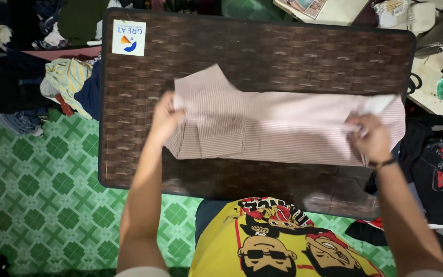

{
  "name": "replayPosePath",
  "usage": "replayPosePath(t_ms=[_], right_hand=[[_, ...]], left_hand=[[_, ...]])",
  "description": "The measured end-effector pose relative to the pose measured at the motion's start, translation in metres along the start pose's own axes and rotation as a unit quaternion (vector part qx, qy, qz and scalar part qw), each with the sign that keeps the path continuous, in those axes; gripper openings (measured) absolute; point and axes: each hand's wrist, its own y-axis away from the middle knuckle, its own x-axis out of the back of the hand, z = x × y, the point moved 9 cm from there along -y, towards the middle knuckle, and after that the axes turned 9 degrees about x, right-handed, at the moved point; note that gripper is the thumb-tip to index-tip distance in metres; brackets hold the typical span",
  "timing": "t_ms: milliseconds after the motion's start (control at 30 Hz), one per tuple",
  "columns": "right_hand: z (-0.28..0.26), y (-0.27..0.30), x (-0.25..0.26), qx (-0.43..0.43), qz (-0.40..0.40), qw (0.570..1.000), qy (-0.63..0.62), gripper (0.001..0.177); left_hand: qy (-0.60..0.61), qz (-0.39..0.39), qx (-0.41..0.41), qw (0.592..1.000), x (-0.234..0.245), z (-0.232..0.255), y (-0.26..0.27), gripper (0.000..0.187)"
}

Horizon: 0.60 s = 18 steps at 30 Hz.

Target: The person is folding various shirts on a table.

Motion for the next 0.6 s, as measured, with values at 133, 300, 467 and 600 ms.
replayPosePath(t_ms=[133,300,467,600], right_hand=[[-0.032,0.040,-0.037,-0.019,-0.060,0.998,0.019,0.030],[-0.051,0.023,-0.069,-0.050,0.026,0.995,0.077,0.031],[-0.102,-0.053,-0.167,-0.085,0.067,0.942,-0.317,0.025],[-0.139,-0.098,-0.250,-0.167,-0.068,0.890,-0.418,0.033]], left_hand=[[0.004,-0.062,0.133,0.989,-0.011,-0.105,0.039,0.047],[-0.035,-0.030,0.087,0.995,-0.029,-0.090,0.030,0.040],[-0.030,0.067,0.057,0.996,-0.028,-0.063,0.014,0.032],[0.079,0.055,0.090,0.991,-0.035,-0.068,0.007,0.035]])
